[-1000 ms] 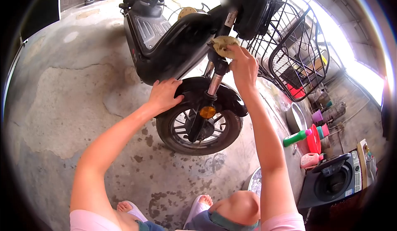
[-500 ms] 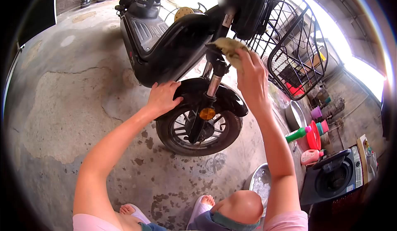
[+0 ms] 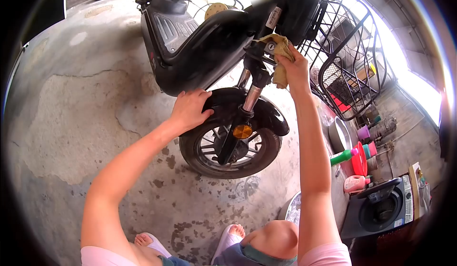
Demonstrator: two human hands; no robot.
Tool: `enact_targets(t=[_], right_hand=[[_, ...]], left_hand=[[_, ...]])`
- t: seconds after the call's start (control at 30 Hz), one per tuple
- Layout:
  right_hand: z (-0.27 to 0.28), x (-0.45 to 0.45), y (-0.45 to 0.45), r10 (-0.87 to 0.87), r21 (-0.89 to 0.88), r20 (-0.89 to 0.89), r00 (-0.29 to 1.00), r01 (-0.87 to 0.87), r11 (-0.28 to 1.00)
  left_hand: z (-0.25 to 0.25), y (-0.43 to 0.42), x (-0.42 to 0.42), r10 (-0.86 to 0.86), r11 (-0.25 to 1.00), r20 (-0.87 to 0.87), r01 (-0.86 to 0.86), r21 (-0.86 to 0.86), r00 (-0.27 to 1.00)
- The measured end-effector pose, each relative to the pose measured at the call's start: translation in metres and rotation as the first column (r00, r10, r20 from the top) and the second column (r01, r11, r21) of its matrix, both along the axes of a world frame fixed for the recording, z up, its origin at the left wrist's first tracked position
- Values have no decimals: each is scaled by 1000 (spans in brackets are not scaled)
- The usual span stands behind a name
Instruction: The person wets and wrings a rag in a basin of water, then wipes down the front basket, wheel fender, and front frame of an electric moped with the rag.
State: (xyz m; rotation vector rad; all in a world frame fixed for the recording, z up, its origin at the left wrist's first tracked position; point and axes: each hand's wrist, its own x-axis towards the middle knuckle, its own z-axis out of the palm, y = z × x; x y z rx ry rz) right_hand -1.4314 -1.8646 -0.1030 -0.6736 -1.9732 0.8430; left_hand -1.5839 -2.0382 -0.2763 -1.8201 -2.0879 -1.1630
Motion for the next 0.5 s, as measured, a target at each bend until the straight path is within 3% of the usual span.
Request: enact_targets(t=[0.03, 0.17, 0.3, 0.4, 0.5], right_hand=[[-1, -2, -3, -126, 82, 86, 988, 119, 989], [-2, 1, -19, -190, 546, 113, 975, 99, 832], [0, -8, -27, -327, 652, 127, 936, 169, 739], [-10, -7, -28, -180, 741, 51, 982, 83, 666], [-12, -3, -28, -213, 803, 298, 931, -124, 583]], left_hand=[[1, -1, 0, -2, 1000, 7, 2, -4, 1000], [6, -3, 0, -23, 1000, 35, 23, -13, 999], [4, -3, 0, -21, 1000, 56, 22, -21, 998], [7, -5, 1, -17, 999, 60, 20, -43, 998], [3, -2, -1, -39, 997, 53, 43, -72, 998]])
